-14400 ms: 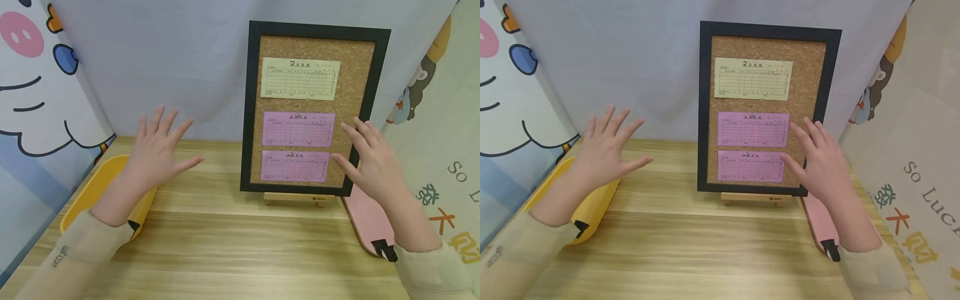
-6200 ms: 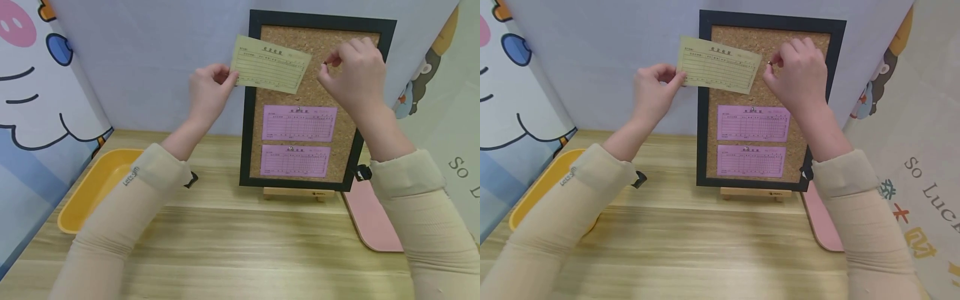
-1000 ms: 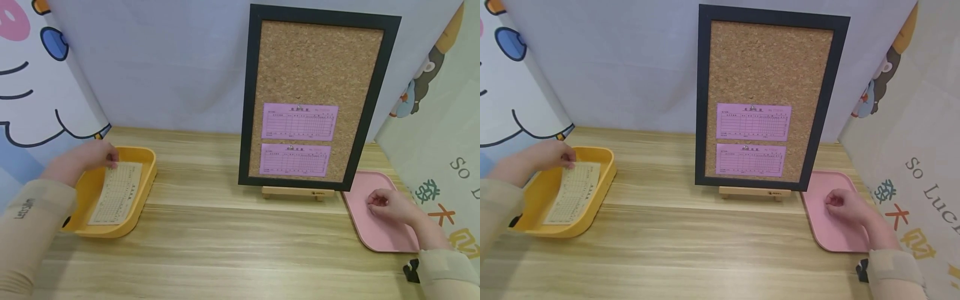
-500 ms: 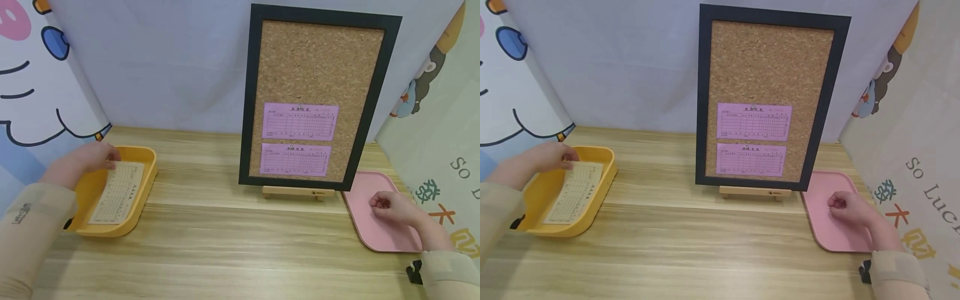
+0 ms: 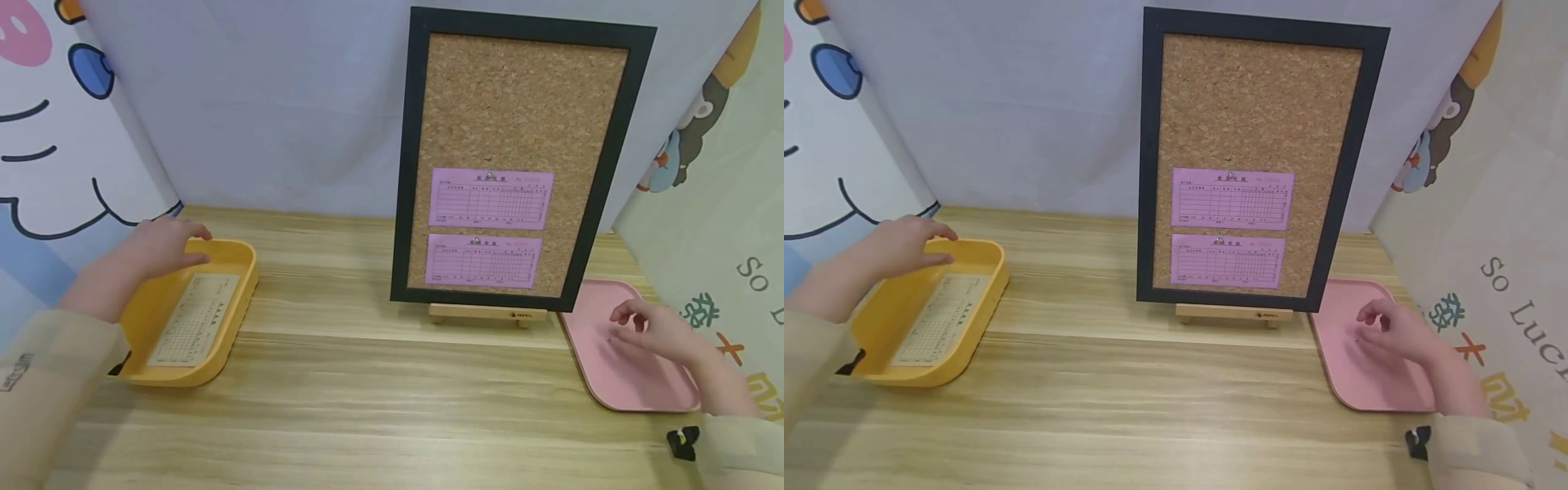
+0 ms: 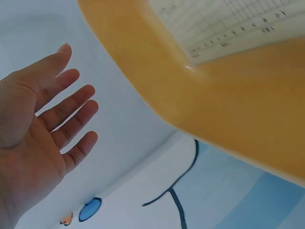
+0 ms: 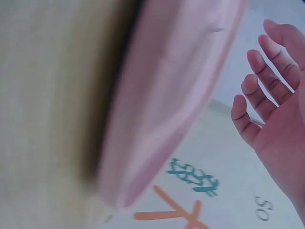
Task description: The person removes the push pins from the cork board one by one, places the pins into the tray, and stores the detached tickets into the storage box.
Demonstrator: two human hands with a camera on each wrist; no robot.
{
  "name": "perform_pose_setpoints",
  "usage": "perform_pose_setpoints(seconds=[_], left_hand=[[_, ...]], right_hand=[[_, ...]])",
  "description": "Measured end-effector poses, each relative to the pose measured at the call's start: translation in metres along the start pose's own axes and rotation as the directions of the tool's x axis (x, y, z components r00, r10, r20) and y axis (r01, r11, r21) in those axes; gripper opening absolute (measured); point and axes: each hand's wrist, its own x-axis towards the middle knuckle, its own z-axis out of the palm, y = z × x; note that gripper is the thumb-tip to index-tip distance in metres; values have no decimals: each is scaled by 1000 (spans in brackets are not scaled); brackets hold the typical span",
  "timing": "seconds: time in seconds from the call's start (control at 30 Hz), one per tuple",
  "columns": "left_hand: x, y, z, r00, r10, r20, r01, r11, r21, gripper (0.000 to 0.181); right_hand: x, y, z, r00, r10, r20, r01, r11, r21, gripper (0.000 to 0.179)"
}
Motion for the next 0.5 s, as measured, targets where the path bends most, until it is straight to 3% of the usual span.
perform_pose_setpoints(seconds=[0.2, 0.5], left_hand=[[-4, 27, -11, 995, -2, -98, 1, 1000, -9, 47], [-9, 64, -20, 968, 7, -252, -25, 997, -66, 52]], right_hand=[[5, -21, -16, 998, 22, -52, -24, 999, -47, 19], [14, -50, -33, 983, -18, -183, 1, 996, -92, 22]])
